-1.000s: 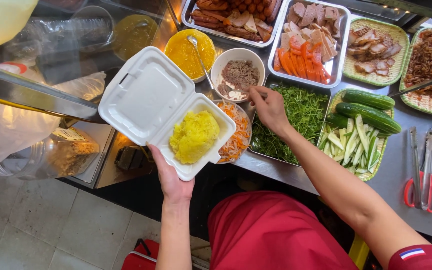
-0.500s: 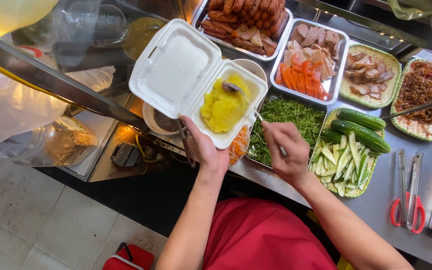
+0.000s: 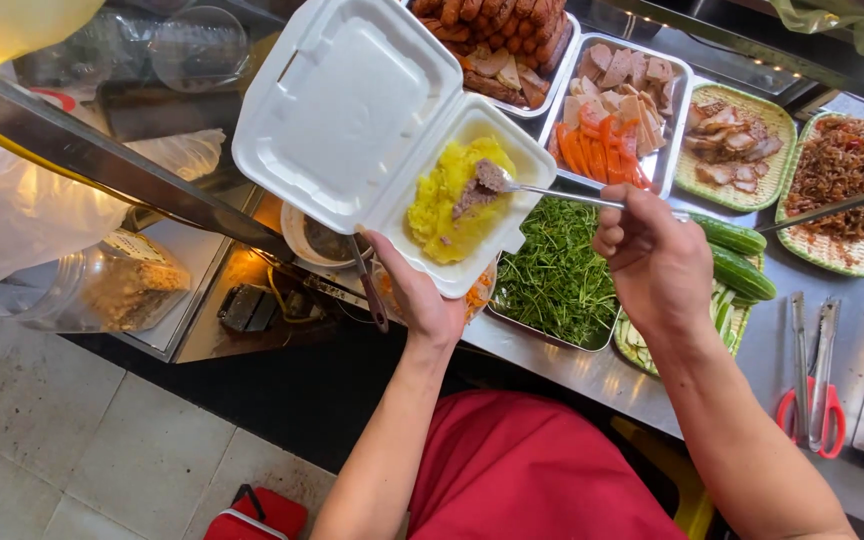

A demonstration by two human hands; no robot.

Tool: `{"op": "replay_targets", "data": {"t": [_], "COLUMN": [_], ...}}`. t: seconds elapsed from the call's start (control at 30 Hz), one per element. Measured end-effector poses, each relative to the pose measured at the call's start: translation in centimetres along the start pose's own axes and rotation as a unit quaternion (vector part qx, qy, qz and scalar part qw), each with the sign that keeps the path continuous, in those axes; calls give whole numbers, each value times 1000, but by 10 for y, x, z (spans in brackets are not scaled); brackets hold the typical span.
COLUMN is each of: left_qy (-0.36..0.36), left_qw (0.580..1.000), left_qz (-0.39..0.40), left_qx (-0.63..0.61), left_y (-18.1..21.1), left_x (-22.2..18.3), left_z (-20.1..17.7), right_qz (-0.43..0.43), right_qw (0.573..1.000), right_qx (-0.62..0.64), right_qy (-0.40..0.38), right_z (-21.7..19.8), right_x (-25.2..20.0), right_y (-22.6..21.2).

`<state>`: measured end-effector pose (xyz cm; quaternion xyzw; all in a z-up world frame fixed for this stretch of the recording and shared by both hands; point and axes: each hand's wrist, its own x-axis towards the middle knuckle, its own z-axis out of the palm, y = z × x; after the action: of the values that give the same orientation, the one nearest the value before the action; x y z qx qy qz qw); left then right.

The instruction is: Prepare a takeaway food box with rice, meat, and vegetables, and toast bread.

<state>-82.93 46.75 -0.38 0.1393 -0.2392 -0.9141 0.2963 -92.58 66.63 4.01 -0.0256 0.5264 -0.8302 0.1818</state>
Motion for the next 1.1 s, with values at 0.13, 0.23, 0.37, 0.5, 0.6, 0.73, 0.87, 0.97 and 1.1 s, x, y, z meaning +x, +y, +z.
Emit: {"op": "replay_targets", "data": {"t": [0.13, 0.23, 0.37, 0.5, 0.6, 0.73, 0.87, 0.97, 1.1], "left_qy": [10, 58, 81, 82, 72, 71, 58, 46, 60], "left_qw": [1000, 998, 996, 996, 997, 996, 996, 998, 998], "left_qz": [-13, -6, 3, 0, -1, -5, 23, 9, -7], "left_qx": [-5, -15, -22, -20, 5, 47, 56, 33, 24], "left_y": [-5, -7, -9, -7, -9, -12, 7, 14, 12], "left_x": [-1, 5, 9, 4, -4, -14, -22, -22, -20], "left_z": [-10, -16, -26, -27, -24, -28, -15, -13, -16], "right_qz": [58, -23, -93, -109, -130, -119, -143, -153, -177], "right_qw": [998, 991, 938, 926, 917, 910, 932, 933, 925], "right_qx": [-3, -119, -322, -349, -365, -386, -325, -317, -330], "right_qy": [17, -47, -82, -95, -92, -87, -76, -68, -62], "right_z": [13, 15, 22, 20, 35, 39, 16, 12, 20], "right_x": [-8, -29, -45, -44, -41, -24, -7, -9, -24], "right_y": [0, 18, 17, -4, -20, -30, -35, -38, -37]}}
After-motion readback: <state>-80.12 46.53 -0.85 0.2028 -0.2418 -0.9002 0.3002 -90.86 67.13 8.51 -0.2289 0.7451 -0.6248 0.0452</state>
